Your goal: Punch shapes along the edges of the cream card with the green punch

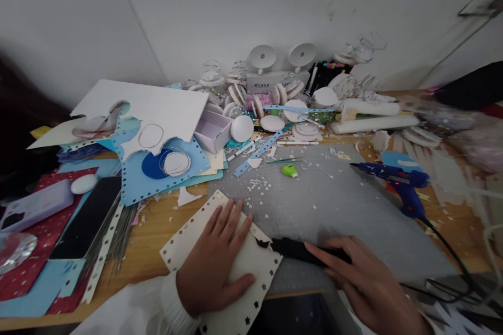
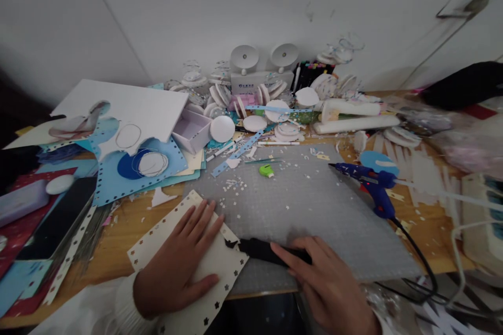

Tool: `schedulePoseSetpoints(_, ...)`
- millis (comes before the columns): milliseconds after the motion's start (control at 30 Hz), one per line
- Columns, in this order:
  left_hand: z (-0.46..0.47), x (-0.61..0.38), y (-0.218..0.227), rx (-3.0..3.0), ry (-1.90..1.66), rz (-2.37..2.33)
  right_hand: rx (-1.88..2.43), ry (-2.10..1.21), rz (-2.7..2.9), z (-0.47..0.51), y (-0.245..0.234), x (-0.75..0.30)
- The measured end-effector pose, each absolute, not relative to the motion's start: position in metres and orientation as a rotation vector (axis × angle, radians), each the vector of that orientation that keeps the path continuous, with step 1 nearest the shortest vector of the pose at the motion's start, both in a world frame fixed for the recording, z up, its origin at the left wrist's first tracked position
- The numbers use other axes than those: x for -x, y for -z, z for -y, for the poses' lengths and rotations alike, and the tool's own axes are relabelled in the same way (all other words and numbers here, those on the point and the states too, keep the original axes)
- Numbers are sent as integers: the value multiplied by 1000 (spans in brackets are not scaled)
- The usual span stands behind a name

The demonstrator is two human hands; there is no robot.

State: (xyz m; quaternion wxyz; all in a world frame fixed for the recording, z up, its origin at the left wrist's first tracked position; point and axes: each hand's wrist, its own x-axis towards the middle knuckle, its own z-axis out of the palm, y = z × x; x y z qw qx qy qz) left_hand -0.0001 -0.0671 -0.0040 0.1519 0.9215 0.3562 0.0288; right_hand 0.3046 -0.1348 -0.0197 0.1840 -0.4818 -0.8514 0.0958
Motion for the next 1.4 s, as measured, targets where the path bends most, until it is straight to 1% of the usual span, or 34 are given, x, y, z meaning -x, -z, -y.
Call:
schedulePoseSetpoints(300, 67, 0, 3, -2631, -71, -1032, 1388, -249, 2417, 135, 24, -308)
schedulePoseSetpoints(833, 66, 1, 4, -2592, -105, -1030, 1356, -208, 2422, 114, 23, -285)
schedulePoseSetpoints(1067, 83, 3, -3, -2543, -34, -829, 1296, -200, 2520, 136, 13, -301)
schedulePoseSetpoints(1233, 90, 5, 7, -2570, -89, -1026, 1329, -154, 2490, 155, 15, -317)
schedulePoseSetpoints(1400, 87, 6, 9, -2579, -44, -1020, 1347, -196, 2472, 148, 24, -311)
